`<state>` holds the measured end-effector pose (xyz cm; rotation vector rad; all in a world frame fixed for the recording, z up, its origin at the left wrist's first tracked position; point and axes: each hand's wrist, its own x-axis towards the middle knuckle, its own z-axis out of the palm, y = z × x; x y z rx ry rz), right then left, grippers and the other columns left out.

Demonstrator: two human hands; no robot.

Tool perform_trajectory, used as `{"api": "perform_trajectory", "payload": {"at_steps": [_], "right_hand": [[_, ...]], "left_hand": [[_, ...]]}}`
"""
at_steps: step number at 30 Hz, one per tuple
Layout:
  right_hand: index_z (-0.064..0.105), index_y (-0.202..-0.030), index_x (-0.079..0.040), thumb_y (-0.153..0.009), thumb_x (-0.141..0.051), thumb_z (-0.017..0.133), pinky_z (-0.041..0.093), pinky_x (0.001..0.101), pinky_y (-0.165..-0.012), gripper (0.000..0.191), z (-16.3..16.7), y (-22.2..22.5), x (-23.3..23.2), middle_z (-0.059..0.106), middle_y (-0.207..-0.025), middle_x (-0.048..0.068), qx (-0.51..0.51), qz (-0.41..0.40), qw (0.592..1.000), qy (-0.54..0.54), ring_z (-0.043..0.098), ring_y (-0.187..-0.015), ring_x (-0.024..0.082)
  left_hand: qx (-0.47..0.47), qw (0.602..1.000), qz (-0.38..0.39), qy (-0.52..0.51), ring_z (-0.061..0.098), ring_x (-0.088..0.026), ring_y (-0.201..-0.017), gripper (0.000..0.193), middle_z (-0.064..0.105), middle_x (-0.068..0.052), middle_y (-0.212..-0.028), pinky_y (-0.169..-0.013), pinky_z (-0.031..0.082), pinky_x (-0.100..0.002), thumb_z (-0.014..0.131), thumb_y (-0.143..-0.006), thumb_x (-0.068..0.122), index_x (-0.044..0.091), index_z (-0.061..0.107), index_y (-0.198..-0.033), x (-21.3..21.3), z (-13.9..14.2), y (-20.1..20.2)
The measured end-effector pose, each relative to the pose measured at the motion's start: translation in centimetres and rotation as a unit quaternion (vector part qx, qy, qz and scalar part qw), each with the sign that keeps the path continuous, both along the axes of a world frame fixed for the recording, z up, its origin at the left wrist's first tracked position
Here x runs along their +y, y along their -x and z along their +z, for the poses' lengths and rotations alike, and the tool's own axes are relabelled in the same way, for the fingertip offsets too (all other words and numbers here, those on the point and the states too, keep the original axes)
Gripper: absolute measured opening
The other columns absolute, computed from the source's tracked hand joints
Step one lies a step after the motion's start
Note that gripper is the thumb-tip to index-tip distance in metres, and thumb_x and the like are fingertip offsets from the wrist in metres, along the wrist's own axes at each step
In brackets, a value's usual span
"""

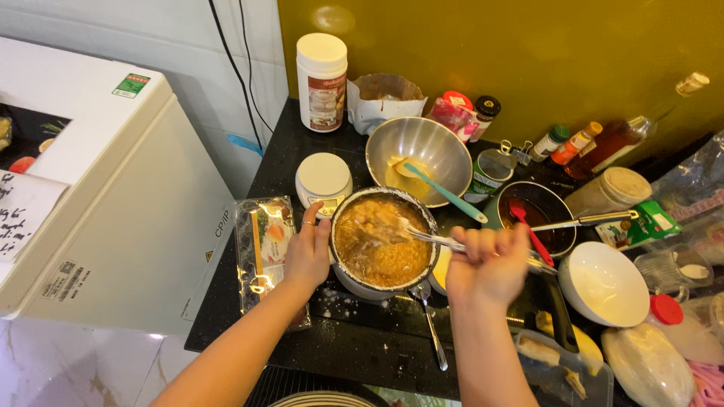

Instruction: The person whisks a batter in a small pot, then pours it through a sieve into a larger bowl, using a spatula to scrape the pot and a whisk to press the mixture through the mesh.

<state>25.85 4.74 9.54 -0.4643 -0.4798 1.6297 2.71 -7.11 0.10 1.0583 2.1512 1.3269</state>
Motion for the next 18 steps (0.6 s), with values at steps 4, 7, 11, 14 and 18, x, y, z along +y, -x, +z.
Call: {"api": "perform_trajectory", "payload": {"at_steps": [4,7,11,14,18], "right_hand": [[0.026,-0.073,-0.016,-0.117,-0.040,0.041,0.030,0.0341,-0.061,0.052,1.8,1.5,-1.9,0.018,-0.057,-0.003,-0.033,-0.015,0.977,-0.209,0.017,-0.053,0.013],[0.027,-0.073,-0.015,-0.115,-0.040,0.043,0.033,0.0369,-0.062,0.051,2.2,2.5,-3.5,0.021,-0.057,-0.002,-0.104,-0.047,0.955,-0.272,0.020,-0.053,0.015],[0.028,-0.074,-0.013,-0.115,-0.039,0.042,0.034,0.0377,-0.064,0.050,1.2,2.7,-4.0,0.022,-0.058,-0.001,-0.115,-0.078,0.941,-0.309,0.021,-0.053,0.015],[0.029,-0.076,-0.013,-0.115,-0.035,0.044,0.033,0.0345,-0.059,0.047,-0.3,3.2,-2.5,0.026,-0.057,-0.002,-0.090,-0.065,0.951,-0.290,0.024,-0.052,0.014],[0.036,-0.072,-0.012,-0.114,-0.026,0.051,0.034,0.0320,-0.053,0.046,-2.3,7.0,1.3,0.037,-0.058,-0.001,-0.201,-0.171,0.938,-0.226,0.033,-0.051,0.011]], "left_hand": [[0.000,1.000,0.003,-0.015,0.065,-0.030,-0.060,0.067,0.061,-0.011,-0.060,-0.061,0.047,-0.044,0.031,-0.101,0.056,0.013,0.040,-0.152,0.0,-0.1,-0.1],[0.004,1.000,0.001,-0.021,0.065,-0.030,-0.062,0.065,0.062,-0.010,-0.063,-0.063,0.048,-0.044,0.033,-0.102,0.056,0.014,0.041,-0.151,-0.2,-0.3,-0.2],[0.007,1.000,-0.002,-0.008,0.064,-0.030,-0.061,0.064,0.061,-0.010,-0.061,-0.063,0.046,-0.045,0.032,-0.102,0.055,0.016,0.039,-0.153,-0.2,-0.3,-0.1],[-0.004,1.000,-0.006,0.004,0.063,-0.029,-0.060,0.065,0.060,-0.010,-0.060,-0.062,0.046,-0.044,0.032,-0.101,0.056,0.017,0.040,-0.153,-0.1,0.0,-0.1],[-0.015,0.999,-0.028,0.016,0.060,-0.028,-0.055,0.070,0.058,-0.010,-0.059,-0.058,0.044,-0.044,0.028,-0.101,0.057,0.016,0.032,-0.156,-0.3,0.6,-0.1]]}}
